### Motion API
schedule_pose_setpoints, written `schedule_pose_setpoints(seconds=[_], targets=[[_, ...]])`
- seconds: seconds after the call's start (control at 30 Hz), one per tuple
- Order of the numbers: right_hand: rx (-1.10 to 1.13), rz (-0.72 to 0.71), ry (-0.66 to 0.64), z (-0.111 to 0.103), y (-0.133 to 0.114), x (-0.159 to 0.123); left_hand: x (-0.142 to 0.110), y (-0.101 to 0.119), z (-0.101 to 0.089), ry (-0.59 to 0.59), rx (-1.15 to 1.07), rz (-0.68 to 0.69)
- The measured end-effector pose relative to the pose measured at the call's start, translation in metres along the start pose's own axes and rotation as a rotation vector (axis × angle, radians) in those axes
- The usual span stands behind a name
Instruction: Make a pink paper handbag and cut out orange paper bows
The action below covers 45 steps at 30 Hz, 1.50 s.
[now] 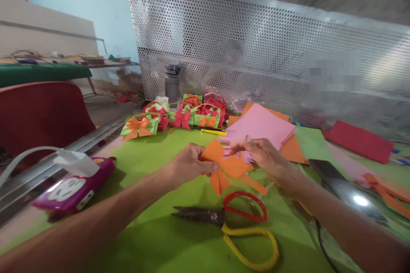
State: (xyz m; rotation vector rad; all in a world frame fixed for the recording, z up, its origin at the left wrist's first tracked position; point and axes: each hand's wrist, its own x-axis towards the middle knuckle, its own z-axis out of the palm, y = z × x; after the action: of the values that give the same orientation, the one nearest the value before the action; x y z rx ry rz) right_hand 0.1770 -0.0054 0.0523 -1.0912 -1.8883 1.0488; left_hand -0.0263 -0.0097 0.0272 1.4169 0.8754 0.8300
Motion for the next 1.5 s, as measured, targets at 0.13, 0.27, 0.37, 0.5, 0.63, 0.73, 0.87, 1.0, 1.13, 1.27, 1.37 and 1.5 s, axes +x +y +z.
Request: schedule_pose_setpoints(seconds=[0.13, 0.27, 0.37, 0.5, 0.63, 0.73, 0.87, 1.0, 1.13, 1.27, 1.37, 1.5], targets=[[-0.112, -0.003, -0.03, 0.007, -0.018, 0.002, -0.001, 0.001, -0.001, -0.028, 0.15, -0.005], [-0.328, -0.032, -0.027, 0.026, -0.025, 0.006, -0.002, -0.001, 0.0, -0.057, 0.248, 0.008], [-0.409, -0.046, -0.013, 0.034, -0.025, 0.011, -0.003, -0.002, 0.0, -0.095, 0.21, 0.049], [-0.399, -0.071, 0.019, 0.037, -0.026, 0.014, -0.003, -0.003, 0.0, -0.028, 0.127, 0.03], [-0.244, -0.054, 0.057, 0.036, -0.027, 0.012, -0.002, -0.002, 0.0, 0.043, -0.019, -0.045], [-0.125, -0.036, 0.112, 0.035, -0.027, 0.009, -0.001, -0.001, 0.0, 0.105, -0.095, -0.11], [0.048, 0.016, 0.15, 0.032, -0.024, 0.007, 0.0, 0.0, -0.002, 0.132, -0.175, -0.14], [0.104, 0.083, 0.198, 0.031, -0.022, 0.004, 0.002, -0.001, -0.004, 0.128, -0.256, -0.11], [0.161, 0.141, 0.212, 0.031, -0.02, 0.001, 0.006, -0.002, -0.005, 0.179, -0.279, -0.076], [0.162, 0.152, 0.17, 0.03, -0.014, 0.001, 0.006, -0.001, -0.007, 0.2, -0.163, -0.01], [0.149, 0.146, 0.104, 0.027, -0.009, 0.001, 0.004, 0.001, -0.008, 0.154, -0.024, 0.015], [0.09, 0.123, -0.026, 0.021, -0.009, 0.004, 0.001, 0.003, -0.008, 0.083, 0.102, 0.039]])
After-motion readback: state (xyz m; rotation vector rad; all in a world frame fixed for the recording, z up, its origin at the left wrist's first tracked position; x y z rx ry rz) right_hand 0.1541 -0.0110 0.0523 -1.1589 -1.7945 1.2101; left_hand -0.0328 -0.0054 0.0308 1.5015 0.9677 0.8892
